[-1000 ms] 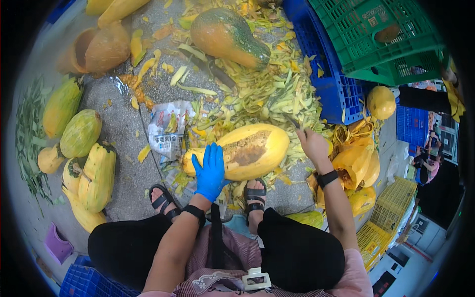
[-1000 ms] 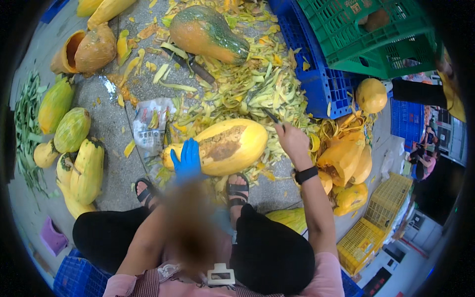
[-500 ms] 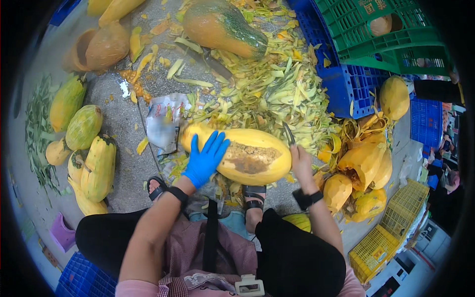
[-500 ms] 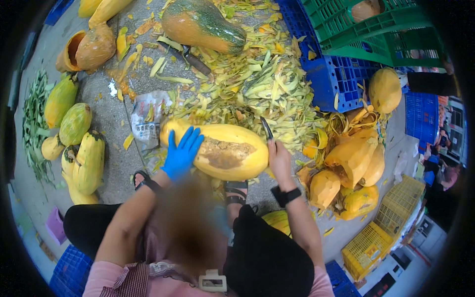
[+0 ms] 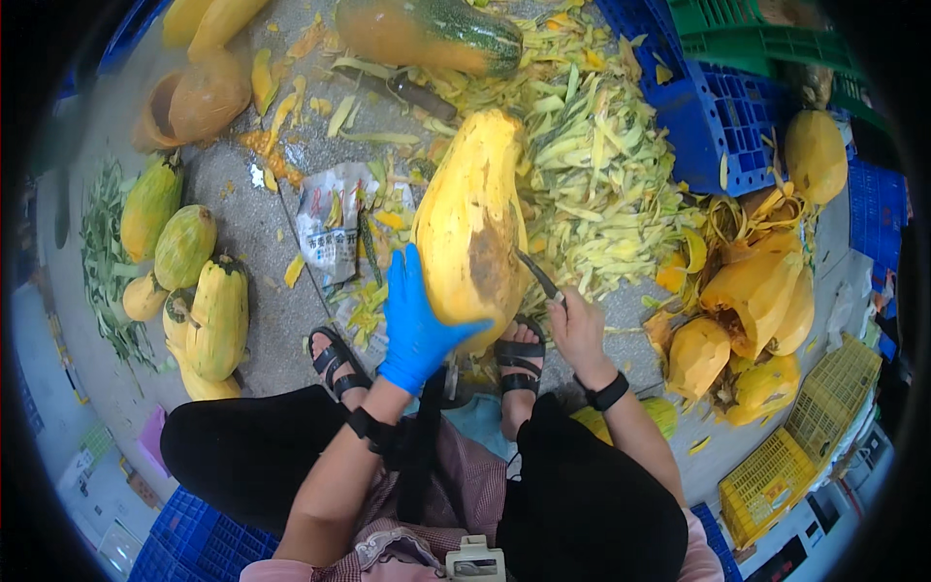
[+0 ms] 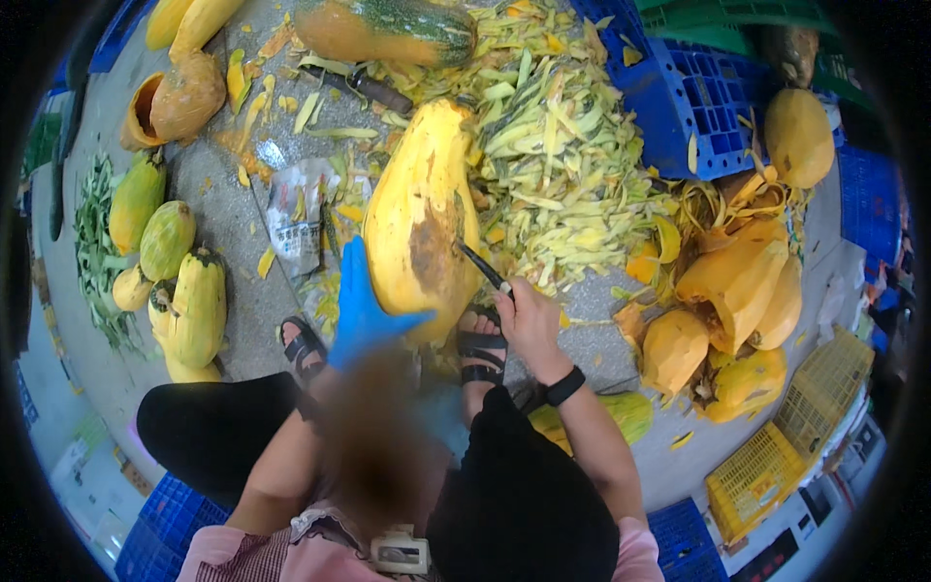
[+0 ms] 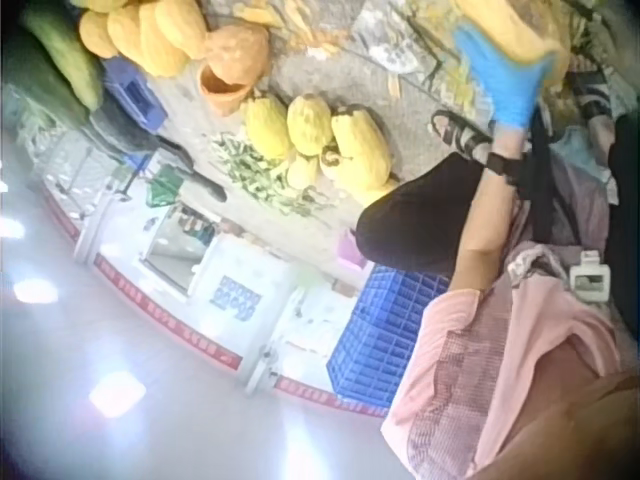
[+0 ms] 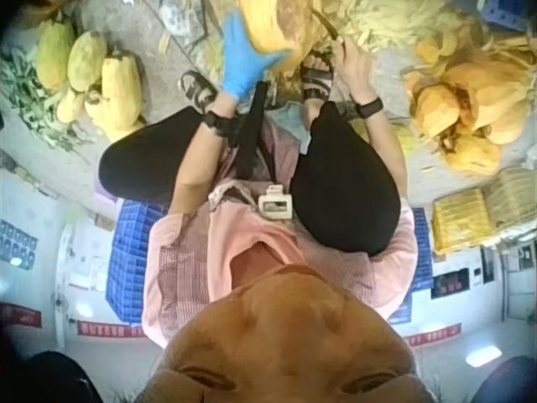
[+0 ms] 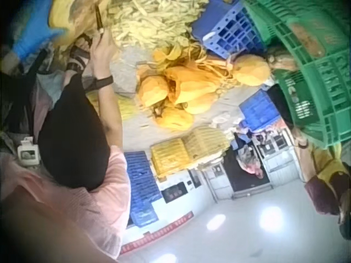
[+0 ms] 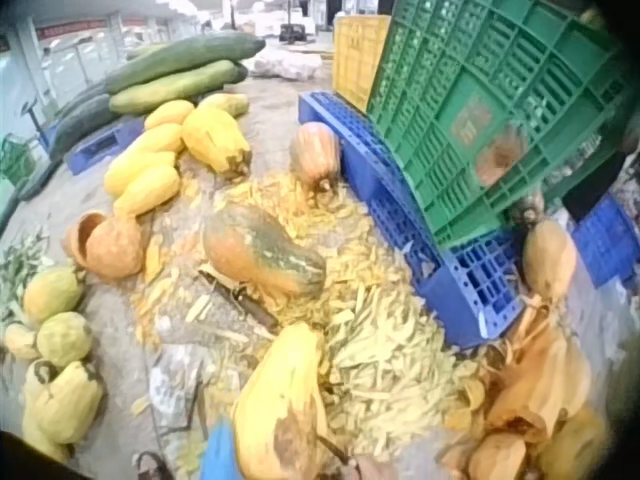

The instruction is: Peeling large yellow produce, likely papayas or squash, using a hand peeler while sitting on the floor.

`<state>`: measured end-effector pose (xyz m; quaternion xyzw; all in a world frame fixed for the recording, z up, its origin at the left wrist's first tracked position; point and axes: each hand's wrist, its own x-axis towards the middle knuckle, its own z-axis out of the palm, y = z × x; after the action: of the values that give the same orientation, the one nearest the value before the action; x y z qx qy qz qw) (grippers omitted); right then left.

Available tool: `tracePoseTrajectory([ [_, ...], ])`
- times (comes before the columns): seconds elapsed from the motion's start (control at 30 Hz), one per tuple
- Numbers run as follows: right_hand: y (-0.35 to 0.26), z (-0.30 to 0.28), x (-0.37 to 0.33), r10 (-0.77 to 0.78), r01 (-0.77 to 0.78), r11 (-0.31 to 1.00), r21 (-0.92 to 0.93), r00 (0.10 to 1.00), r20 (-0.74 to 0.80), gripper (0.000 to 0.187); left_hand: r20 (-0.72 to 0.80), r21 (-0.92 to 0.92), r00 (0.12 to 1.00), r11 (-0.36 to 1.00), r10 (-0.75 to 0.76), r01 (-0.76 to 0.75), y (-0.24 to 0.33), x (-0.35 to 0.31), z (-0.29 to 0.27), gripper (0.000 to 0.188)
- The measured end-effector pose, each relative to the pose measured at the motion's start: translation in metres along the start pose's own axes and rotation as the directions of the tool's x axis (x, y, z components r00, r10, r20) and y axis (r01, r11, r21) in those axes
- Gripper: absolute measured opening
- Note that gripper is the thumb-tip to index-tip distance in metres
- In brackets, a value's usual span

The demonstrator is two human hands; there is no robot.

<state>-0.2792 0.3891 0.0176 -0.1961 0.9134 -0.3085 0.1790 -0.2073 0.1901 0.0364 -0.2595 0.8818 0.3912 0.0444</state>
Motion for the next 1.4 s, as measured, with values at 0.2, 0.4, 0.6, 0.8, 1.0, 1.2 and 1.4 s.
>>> tracePoseTrajectory([
  [0.2, 0.001, -0.001, 0.006, -0.460, 0.461, 0.886, -0.044, 0.888, 0.025, 0.023, -0.037, -0.190, 0.999, 0.981, -0.033, 0.026, 0.000, -0.015, 0.031, 0.120],
  [0.4, 0.010, -0.005, 0.022, -0.537, 0.538, 0.837, -0.100, 0.843, 0.037, 0.025, -0.098, -0.360, 0.995, 0.931, 0.022, -0.056, 0.005, 0.003, 0.040, 0.115],
  [0.6, 0.002, -0.009, 0.050, -0.611, 0.606, 0.774, -0.184, 0.791, 0.035, 0.027, -0.056, -0.473, 0.997, 0.879, 0.044, -0.066, 0.012, 0.012, 0.029, 0.111],
  [0.8, -0.019, 0.000, 0.071, -0.369, 0.341, 0.906, -0.251, 0.926, -0.075, 0.025, -0.071, -0.391, 0.994, 0.915, 0.079, -0.101, -0.001, 0.016, 0.019, 0.110],
  [1.0, -0.013, -0.012, 0.087, -0.318, 0.296, 0.947, -0.124, 0.921, -0.226, 0.021, -0.047, -0.335, 0.992, 0.933, 0.119, -0.128, 0.006, 0.014, 0.021, 0.112],
  [1.2, -0.008, -0.006, 0.042, -0.603, 0.595, 0.797, -0.108, 0.795, -0.069, 0.021, 0.015, -0.363, 0.994, 0.926, 0.113, -0.100, 0.004, 0.019, 0.020, 0.117],
  [1.4, -0.003, -0.018, 0.110, -0.303, 0.228, 0.924, -0.307, 0.926, -0.225, 0.023, -0.027, -0.066, 0.982, 0.980, 0.184, -0.186, 0.019, 0.016, 0.021, 0.122],
])
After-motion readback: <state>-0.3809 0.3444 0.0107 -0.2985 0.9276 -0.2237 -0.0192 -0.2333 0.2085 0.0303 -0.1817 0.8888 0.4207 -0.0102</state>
